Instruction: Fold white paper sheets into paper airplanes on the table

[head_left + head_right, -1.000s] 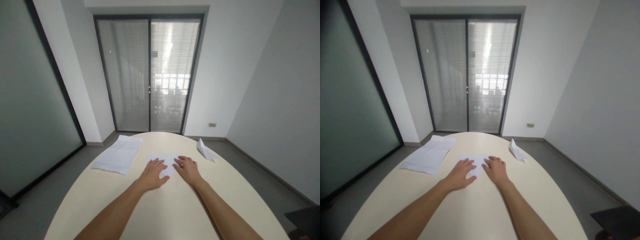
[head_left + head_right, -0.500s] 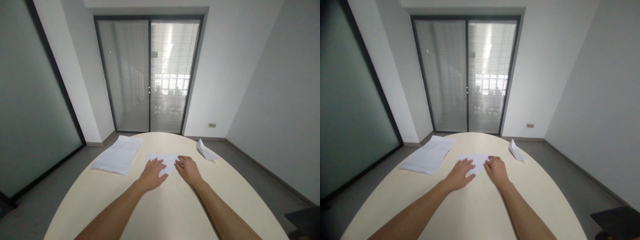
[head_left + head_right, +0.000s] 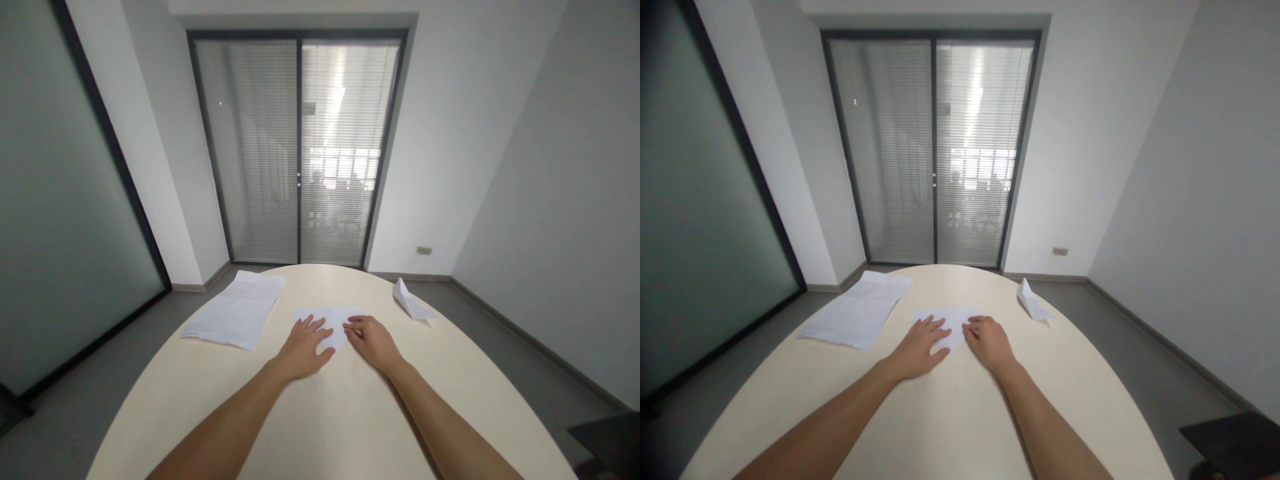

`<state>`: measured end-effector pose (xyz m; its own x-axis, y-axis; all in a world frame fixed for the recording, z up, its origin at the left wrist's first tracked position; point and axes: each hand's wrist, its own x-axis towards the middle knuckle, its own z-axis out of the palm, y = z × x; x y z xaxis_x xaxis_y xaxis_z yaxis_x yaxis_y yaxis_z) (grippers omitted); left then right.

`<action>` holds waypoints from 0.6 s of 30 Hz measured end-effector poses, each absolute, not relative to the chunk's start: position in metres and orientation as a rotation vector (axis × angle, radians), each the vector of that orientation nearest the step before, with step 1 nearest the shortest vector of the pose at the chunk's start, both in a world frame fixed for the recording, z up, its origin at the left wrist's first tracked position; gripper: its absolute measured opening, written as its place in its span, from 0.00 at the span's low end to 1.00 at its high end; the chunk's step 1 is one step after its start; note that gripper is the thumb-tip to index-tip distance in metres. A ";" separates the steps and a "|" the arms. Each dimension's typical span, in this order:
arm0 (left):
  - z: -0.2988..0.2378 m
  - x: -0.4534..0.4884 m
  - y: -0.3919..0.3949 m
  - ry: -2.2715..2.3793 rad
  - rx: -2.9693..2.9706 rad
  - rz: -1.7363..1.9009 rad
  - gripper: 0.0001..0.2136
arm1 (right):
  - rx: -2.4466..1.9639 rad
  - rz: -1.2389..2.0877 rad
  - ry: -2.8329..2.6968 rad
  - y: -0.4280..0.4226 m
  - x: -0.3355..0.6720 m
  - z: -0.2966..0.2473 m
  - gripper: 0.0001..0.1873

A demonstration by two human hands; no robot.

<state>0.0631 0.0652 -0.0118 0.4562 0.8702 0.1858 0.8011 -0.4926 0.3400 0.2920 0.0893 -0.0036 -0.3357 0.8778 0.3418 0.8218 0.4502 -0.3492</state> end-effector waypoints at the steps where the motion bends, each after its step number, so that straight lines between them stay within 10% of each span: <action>1: -0.012 0.063 0.065 1.448 2.503 0.499 0.23 | -1.458 0.131 -2.213 0.090 0.293 -0.003 0.17; 18: -0.004 0.062 0.062 1.203 2.571 0.556 0.19 | -1.296 0.230 -2.232 0.088 0.290 -0.004 0.16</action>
